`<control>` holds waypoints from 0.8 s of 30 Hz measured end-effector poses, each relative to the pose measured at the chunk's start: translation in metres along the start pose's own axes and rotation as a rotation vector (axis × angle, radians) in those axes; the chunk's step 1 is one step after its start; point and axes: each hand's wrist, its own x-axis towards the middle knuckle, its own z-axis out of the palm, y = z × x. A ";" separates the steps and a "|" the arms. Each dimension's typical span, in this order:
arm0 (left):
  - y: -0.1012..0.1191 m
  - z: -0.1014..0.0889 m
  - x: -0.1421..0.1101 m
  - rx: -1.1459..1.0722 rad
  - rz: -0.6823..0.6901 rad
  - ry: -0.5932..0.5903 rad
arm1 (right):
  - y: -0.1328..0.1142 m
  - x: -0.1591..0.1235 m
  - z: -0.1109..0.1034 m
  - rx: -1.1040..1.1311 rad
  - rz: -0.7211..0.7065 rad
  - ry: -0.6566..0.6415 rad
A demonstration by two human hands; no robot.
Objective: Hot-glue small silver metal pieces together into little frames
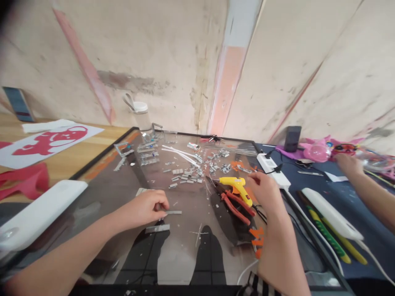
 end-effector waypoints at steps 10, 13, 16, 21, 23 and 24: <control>-0.001 -0.001 0.002 -0.009 0.014 -0.026 | 0.016 -0.001 0.020 -0.071 -0.049 -0.265; 0.000 -0.003 0.001 -0.023 0.020 -0.033 | 0.014 0.000 0.022 -0.093 -0.055 -0.294; 0.000 -0.004 0.000 -0.031 0.025 -0.034 | 0.016 0.003 0.021 -0.110 -0.041 -0.298; 0.002 -0.005 -0.002 -0.011 0.017 -0.031 | 0.014 0.003 0.017 0.058 0.060 -0.139; 0.003 -0.005 -0.002 -0.008 0.021 -0.032 | 0.006 -0.002 0.014 0.335 0.066 -0.127; 0.003 -0.005 -0.002 -0.007 0.026 -0.030 | 0.001 -0.005 0.012 0.478 0.057 -0.159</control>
